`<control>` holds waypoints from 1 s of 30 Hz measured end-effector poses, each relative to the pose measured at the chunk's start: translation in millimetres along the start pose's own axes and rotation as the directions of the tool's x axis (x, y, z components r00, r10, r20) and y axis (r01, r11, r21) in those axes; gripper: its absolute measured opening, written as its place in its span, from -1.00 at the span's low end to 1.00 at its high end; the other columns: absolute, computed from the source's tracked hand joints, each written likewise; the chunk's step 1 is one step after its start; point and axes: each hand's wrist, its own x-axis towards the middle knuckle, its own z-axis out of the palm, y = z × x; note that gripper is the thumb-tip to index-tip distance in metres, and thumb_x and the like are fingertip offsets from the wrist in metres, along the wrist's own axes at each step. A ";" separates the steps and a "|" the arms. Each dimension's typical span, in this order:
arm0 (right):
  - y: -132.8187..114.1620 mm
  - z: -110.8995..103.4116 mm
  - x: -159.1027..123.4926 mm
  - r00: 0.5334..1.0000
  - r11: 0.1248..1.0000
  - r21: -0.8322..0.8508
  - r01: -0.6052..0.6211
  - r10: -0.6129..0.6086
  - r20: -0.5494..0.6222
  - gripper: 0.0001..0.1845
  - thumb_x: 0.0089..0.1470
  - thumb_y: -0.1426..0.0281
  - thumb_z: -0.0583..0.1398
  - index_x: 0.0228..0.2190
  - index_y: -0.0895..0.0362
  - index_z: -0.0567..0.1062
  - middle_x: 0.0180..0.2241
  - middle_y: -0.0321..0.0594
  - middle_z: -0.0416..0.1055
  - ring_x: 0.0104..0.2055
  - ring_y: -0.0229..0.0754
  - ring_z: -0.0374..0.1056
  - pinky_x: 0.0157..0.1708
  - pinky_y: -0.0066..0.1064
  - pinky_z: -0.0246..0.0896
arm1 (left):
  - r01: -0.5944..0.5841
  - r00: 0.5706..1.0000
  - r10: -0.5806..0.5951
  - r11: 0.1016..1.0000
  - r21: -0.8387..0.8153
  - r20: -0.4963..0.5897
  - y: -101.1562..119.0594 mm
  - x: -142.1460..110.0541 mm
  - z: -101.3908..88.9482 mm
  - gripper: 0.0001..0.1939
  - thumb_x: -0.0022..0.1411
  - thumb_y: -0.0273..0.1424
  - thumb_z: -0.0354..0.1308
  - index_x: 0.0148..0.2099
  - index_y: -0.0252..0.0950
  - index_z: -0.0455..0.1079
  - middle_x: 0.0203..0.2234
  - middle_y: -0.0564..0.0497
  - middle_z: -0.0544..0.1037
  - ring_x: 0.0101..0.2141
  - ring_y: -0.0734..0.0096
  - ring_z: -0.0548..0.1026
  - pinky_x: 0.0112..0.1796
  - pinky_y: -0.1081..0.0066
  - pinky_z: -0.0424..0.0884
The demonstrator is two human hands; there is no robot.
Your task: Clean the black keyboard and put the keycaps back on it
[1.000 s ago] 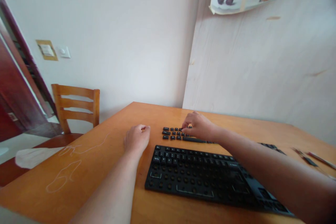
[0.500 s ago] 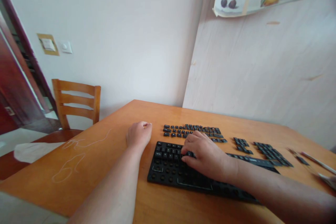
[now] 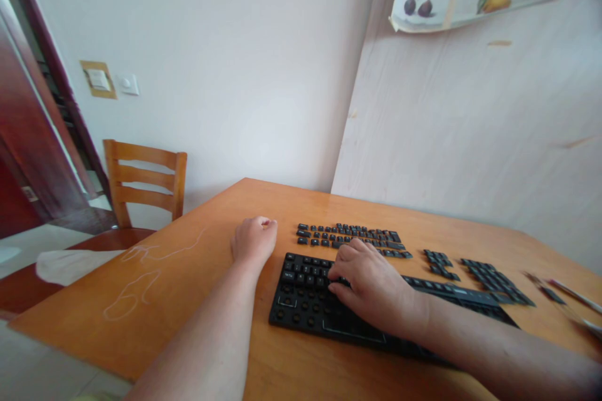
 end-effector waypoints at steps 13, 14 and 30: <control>-12.4 -4.3 4.6 0.997 0.985 -0.169 0.027 -0.015 0.072 -0.74 0.15 0.32 0.12 -0.48 0.11 0.55 -0.37 -0.08 0.41 -0.21 -0.04 0.22 -0.18 -0.18 0.14 | -0.020 1.000 0.021 0.999 0.028 -0.005 -2.3 1.5 2.5 -0.63 0.21 -0.07 0.01 -0.12 -0.06 0.54 -0.13 -0.07 0.60 -0.15 0.11 0.51 -0.24 0.29 0.32; -13.5 -4.7 5.0 0.997 0.985 -0.172 0.021 -0.007 0.081 -0.74 0.15 0.33 0.12 -0.48 0.10 0.55 -0.37 -0.08 0.42 -0.21 -0.03 0.22 -0.17 -0.18 0.15 | -0.021 1.000 0.021 0.999 0.029 -0.006 -2.3 1.4 2.4 -0.63 0.21 -0.07 0.00 -0.12 -0.06 0.54 -0.13 -0.07 0.60 -0.14 0.11 0.51 -0.23 0.29 0.32; -20.4 -3.9 5.6 0.992 0.980 -0.197 -0.036 0.059 0.110 -0.72 0.16 0.36 0.10 -0.47 0.13 0.56 -0.36 -0.07 0.44 -0.20 -0.01 0.24 -0.16 -0.19 0.17 | -0.054 0.998 0.055 0.998 0.027 -0.042 -5.5 3.1 6.3 -0.65 0.19 -0.06 -0.01 -0.17 -0.02 0.54 -0.16 -0.03 0.60 -0.19 0.12 0.50 -0.33 0.31 0.28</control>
